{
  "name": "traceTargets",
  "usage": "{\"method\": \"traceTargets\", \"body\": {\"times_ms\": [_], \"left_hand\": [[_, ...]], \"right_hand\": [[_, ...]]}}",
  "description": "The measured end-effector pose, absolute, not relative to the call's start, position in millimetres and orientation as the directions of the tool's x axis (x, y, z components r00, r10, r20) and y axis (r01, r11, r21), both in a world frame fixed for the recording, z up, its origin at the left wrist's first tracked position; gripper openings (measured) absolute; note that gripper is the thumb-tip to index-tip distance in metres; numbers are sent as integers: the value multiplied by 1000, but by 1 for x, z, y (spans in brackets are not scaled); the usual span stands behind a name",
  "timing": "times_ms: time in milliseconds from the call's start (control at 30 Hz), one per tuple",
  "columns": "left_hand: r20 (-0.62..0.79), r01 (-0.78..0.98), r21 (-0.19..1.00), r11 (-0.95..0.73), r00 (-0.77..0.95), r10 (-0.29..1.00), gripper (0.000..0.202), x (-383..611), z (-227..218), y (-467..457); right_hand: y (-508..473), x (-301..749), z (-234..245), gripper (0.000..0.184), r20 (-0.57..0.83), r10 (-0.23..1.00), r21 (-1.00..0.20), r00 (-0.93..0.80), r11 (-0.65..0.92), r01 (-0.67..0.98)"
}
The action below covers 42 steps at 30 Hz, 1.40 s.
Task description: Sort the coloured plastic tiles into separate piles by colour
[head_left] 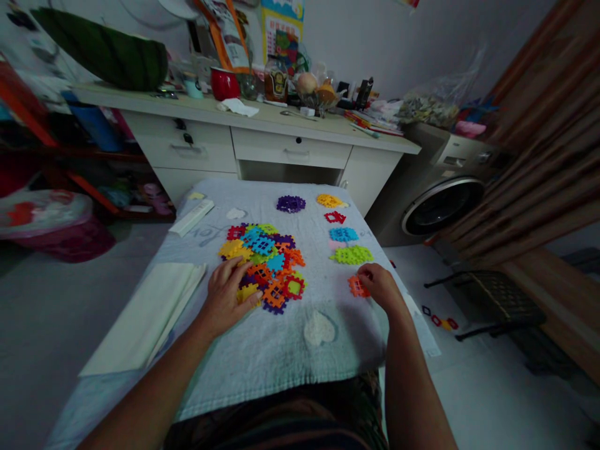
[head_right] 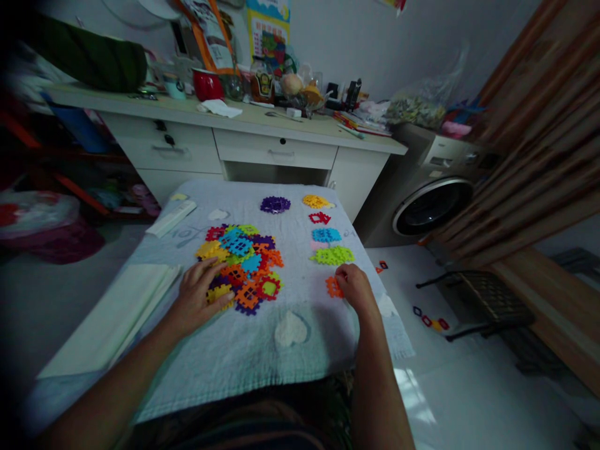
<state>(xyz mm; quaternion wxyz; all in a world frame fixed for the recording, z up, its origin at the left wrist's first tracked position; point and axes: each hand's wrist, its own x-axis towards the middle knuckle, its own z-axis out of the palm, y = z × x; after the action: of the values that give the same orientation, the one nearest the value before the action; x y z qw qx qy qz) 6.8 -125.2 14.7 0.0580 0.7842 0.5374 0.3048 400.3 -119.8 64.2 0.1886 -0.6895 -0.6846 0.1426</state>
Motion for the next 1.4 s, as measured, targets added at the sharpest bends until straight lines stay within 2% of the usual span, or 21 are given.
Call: {"method": "traceTargets", "body": {"times_ms": [167, 367, 533, 667, 1000, 1267, 1400], "left_hand": [[414, 799, 428, -422, 242, 878, 62, 6, 15, -127], [414, 805, 419, -420, 242, 877, 63, 5, 16, -127], [404, 816, 397, -420, 255, 879, 67, 3, 14, -128], [393, 816, 400, -417, 258, 882, 68, 2, 12, -128], [382, 813, 409, -414, 260, 887, 72, 4, 12, -127], [369, 813, 417, -406, 257, 893, 83, 5, 13, -128], [360, 809, 420, -411, 267, 894, 85, 6, 15, -128]], "right_hand": [[-110, 385, 66, 17, 141, 988, -421, 63, 3, 907], [-90, 324, 80, 13, 123, 956, -477, -267, 293, 829], [-67, 281, 66, 12, 98, 920, -413, -379, 384, 826], [-59, 271, 46, 15, 111, 928, -398, -355, 369, 840], [-60, 276, 32, 21, 161, 964, -517, -213, 266, 813], [-68, 299, 54, 31, 171, 978, -601, -123, 202, 773], [-78, 334, 68, 20, 164, 981, -638, -108, 189, 746]]}}
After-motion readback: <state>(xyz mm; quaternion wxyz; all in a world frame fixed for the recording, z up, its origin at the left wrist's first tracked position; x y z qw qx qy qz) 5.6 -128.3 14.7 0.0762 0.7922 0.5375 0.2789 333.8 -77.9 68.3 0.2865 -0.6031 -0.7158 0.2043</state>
